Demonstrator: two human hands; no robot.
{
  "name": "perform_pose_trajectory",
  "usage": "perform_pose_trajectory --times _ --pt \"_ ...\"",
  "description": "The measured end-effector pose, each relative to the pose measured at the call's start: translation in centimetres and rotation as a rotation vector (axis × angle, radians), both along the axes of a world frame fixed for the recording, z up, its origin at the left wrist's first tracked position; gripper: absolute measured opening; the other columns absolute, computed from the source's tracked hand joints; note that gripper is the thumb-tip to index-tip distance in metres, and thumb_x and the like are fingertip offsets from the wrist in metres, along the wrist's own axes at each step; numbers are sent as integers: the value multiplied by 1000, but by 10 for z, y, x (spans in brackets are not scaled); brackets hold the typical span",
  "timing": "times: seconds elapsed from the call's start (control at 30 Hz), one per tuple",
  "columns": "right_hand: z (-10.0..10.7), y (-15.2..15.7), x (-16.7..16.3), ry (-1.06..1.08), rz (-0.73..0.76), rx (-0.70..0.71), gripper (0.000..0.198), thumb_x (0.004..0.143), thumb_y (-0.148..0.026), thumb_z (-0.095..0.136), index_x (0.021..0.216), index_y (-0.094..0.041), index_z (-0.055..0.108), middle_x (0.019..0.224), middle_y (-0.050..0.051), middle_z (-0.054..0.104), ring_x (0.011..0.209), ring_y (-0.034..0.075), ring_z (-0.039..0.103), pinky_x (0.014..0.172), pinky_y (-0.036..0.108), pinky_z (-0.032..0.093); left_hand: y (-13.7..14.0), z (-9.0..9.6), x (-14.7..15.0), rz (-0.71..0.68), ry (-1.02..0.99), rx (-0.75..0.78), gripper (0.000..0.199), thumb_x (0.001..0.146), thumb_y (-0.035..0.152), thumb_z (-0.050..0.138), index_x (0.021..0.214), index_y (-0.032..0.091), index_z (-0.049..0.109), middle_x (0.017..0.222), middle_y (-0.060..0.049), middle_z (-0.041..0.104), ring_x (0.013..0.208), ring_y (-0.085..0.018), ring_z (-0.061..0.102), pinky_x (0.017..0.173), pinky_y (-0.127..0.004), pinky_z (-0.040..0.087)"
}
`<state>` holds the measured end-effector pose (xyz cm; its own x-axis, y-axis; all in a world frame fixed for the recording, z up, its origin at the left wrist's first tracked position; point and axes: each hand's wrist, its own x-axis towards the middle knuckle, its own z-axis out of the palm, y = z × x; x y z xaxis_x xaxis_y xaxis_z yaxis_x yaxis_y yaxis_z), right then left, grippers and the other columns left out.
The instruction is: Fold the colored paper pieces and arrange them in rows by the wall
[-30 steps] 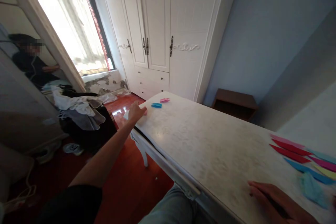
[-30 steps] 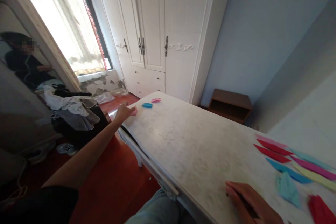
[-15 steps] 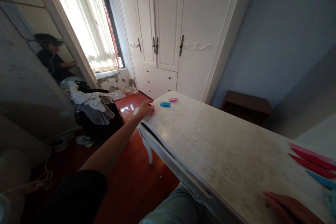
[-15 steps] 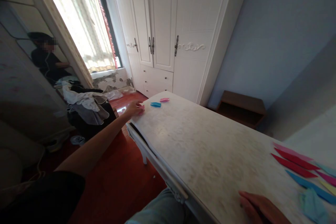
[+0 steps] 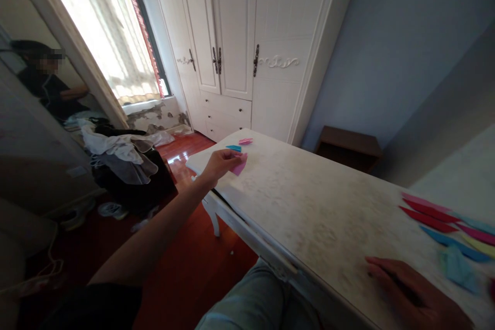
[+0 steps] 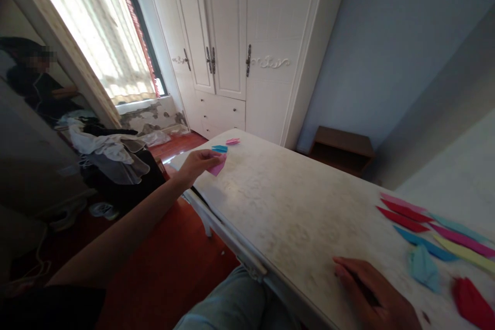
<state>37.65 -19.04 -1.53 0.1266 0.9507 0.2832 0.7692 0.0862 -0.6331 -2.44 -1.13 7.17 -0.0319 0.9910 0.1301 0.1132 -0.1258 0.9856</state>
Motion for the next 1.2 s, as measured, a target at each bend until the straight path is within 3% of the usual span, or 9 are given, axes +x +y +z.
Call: perform_pose_trajectory --times 0.23,0.47,0.7,0.87,1.07,1.2 --pt "19 -1 -27 34 51 54 32 84 -51 54 85 -25 71 90 6 73 82 22 68 72 30 56 -30 21 76 -319 -137 -62 35 61 45 80 73 14 68 61 1 57 51 -6 43 48 -20 31" --pt "27 -5 -37 40 124 79 23 92 -31 48 87 -19 67 85 6 68 79 18 62 74 30 50 -42 23 173 -486 -114 -71 36 63 46 79 74 12 71 58 0 57 49 -5 38 44 -21 24" --pt "28 -4 -42 50 123 100 15 90 -17 52 87 -18 67 84 4 66 81 16 58 78 29 46 -61 17 270 -816 -162 -204 35 61 42 81 70 12 66 57 0 59 50 -7 51 47 -20 42" --pt "28 -3 -42 7 125 85 14 89 -15 54 86 -18 67 84 3 66 83 16 57 77 28 44 -72 3 321 -1011 37 -279 25 65 33 79 72 12 66 59 -1 63 49 -9 56 44 -19 43" --pt "30 -2 -44 -19 91 49 13 83 -11 57 79 -18 68 80 3 69 74 17 59 69 26 42 -81 -15 368 -1268 391 -163 6 69 18 66 69 12 69 58 -1 64 47 -9 59 40 -16 39" --pt "29 -1 -45 -25 36 16 14 79 -11 57 73 -17 68 72 4 69 66 18 60 63 26 41 -89 -20 390 -1298 545 -107 5 66 15 65 63 12 68 53 0 61 44 -11 58 39 -17 40"
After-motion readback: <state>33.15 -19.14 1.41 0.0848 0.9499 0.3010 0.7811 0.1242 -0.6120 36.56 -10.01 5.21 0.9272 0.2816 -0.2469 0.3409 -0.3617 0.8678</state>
